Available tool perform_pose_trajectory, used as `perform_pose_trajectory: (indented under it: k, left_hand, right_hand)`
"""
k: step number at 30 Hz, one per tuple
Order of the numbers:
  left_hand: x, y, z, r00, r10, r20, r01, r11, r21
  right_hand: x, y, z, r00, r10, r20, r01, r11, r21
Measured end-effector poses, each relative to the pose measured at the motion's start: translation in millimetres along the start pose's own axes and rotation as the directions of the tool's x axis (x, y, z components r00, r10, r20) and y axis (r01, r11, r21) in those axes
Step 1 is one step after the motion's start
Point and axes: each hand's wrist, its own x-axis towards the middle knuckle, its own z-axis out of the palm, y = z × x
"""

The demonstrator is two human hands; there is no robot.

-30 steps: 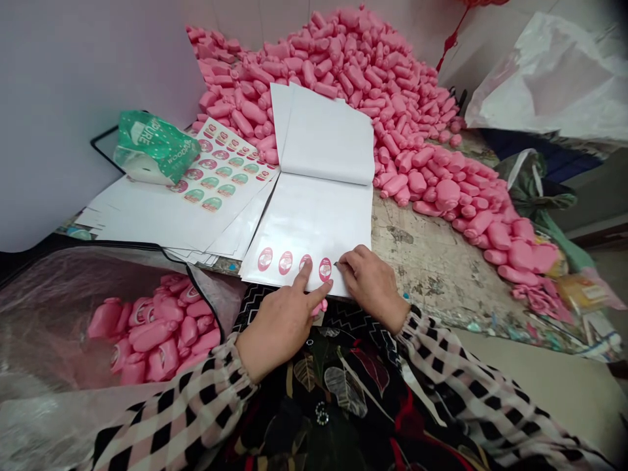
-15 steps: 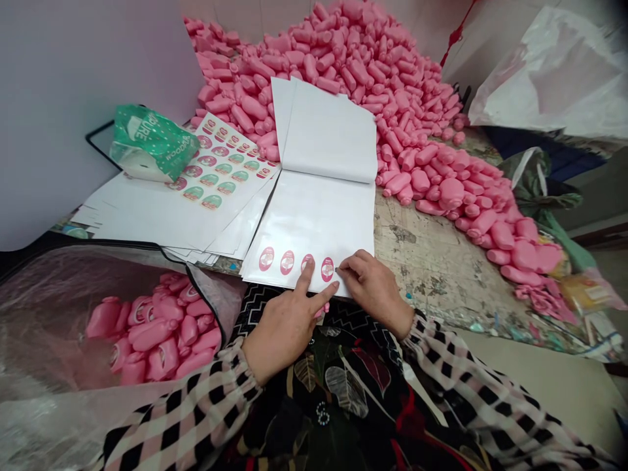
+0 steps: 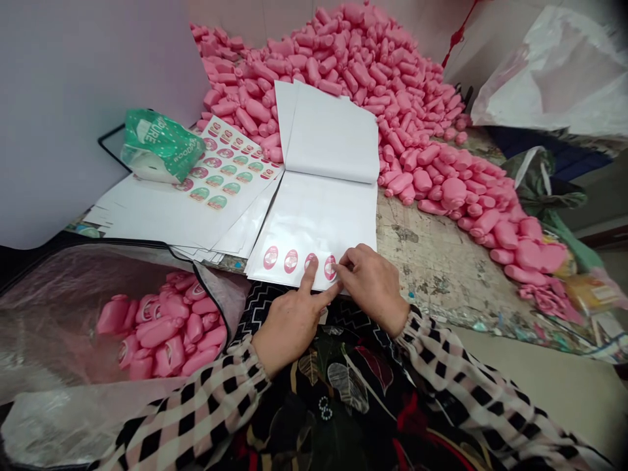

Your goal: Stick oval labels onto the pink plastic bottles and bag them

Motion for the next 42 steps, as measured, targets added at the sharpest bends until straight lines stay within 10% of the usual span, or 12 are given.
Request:
perform_pose_trajectory:
  k: [9, 15, 17, 21, 24, 42]
  left_hand:
    - [-1, -5, 3.6, 1.0, 0.01, 0.006, -0.009, 0.996, -0.088]
    - [-25, -10, -15.7, 0.988, 0.009, -0.152, -0.093, 0.827, -0.555]
    - [-26, -9, -24.7, 0.974, -0.199, -0.108, 0.016, 0.537, -0.843]
    - [-5, -6, -38.0, 0.93, -0.269, 0.25, 0.118, -0.425, -0.897]
    - [15, -3, -39.6, 0.931, -0.194, 0.309, 0.08, -0.717, -0.692]
    - [24, 8, -29.2, 0.942, -0.194, 0.275, 0.056, -0.716, -0.696]
  right_hand:
    - [5, 8, -27, 0.986, 0.052, -0.156, -0.025, 0.985, 0.17]
    - [-3, 32, -7, 0.977, 0.201, -0.078, -0.123, 0.816, 0.565]
    - [-9, 29, -7, 0.972, 0.236, -0.017, -0.154, 0.688, 0.709]
    - [-21, 5, -17, 0.98, 0.18, 0.082, -0.161, 0.486, 0.859]
    - [-28, -12, -20, 0.99, 0.11, 0.088, -0.13, 0.474, 0.871]
    - [-35, -15, -3, 0.992, 0.036, 0.119, -0.122, 0.467, 0.876]
